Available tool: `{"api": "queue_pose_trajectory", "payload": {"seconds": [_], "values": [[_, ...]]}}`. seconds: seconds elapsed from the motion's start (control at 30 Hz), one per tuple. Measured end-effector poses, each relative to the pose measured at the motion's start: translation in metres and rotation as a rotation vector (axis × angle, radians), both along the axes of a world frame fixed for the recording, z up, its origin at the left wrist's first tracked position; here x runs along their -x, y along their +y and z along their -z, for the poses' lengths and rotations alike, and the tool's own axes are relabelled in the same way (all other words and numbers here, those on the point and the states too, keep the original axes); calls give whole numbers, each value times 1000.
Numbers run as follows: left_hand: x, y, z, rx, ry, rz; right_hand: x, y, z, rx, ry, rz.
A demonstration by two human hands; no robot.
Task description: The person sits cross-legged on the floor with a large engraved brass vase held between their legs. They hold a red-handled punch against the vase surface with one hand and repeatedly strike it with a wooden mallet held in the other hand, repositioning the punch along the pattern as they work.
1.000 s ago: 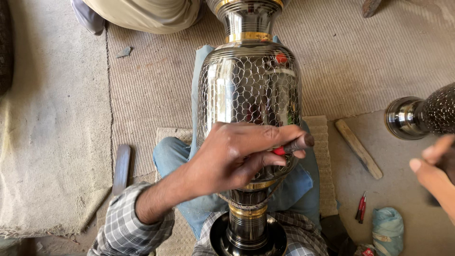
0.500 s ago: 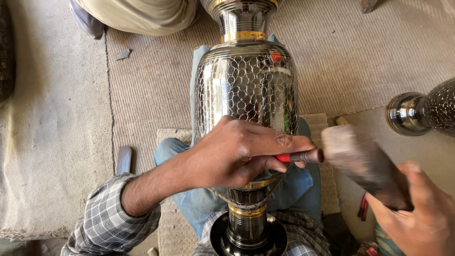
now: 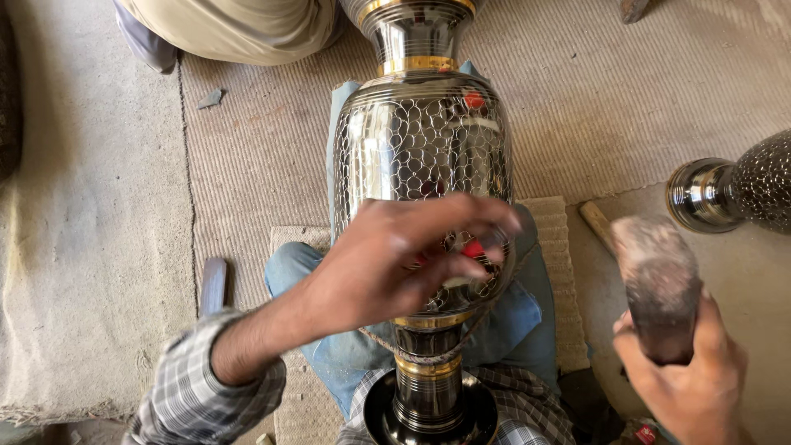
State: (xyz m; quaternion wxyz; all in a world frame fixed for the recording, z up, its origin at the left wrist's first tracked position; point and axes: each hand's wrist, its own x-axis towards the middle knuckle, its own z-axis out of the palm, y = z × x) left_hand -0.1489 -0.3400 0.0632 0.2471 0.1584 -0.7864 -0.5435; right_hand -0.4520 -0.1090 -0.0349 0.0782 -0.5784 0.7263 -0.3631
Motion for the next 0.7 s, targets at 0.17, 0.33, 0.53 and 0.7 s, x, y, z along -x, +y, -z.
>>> {"api": "queue_pose_trajectory", "payload": {"seconds": [0.17,0.33,0.53,0.7], "values": [[-13,11,11,130,86,-142,23,-27,-32,-139,28,-81],[-18,8,13,194,82,-84,28,-47,-56,-316,-207,-57],[-14,33,15,103,186,-350,28,-118,-110,-234,198,-569],[-14,53,20,-53,150,-578,-1,-164,-155,-322,242,-666]]}}
